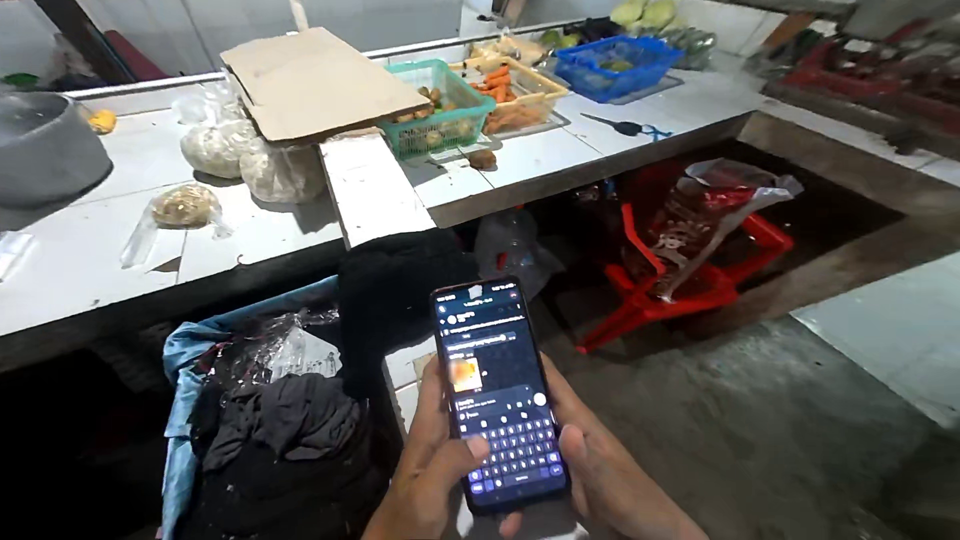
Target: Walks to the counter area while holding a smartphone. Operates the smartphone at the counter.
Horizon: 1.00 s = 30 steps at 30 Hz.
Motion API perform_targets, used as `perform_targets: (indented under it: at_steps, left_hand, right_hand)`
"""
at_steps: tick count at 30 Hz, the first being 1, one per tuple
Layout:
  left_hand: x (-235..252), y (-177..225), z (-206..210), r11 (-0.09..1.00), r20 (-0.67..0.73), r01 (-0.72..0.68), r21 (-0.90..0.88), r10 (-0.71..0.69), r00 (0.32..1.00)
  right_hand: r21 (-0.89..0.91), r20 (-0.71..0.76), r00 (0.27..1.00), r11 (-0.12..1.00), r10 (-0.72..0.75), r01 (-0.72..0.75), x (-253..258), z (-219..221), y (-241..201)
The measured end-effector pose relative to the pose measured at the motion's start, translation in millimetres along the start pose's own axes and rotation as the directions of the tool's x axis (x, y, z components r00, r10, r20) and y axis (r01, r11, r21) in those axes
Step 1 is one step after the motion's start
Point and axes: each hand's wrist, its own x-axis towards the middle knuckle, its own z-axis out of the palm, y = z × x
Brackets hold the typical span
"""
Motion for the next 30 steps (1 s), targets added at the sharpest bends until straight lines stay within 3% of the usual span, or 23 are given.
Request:
perform_targets:
  at_steps: [5,17,25,30]
  left_hand:
    - [-2,-1,-5,0.996,-0.015,0.016,-0.090,-0.018,1.000]
    - [-6,-1,-8,0.996,-0.027,0.011,-0.083,-0.013,1.000]
    - [-7,0,-16,0.999,0.127,0.024,-0.044,-0.018,0.992]
    - [-9,-1,-16,1.000,0.114,0.020,0.009,-0.021,0.993]
  right_hand:
    - [0.009,-0.029,0.999,1.000,-0.017,0.017,0,4,3]
    - [-0.035,-0.063,0.998,0.999,0.024,-0.027,1,6,1]
    - [0.004,-0.098,0.993,0.998,0.065,-0.065,-2,4,1]
    - [0.015,-0.076,0.995,0.998,0.058,-0.057,-3,4,1]
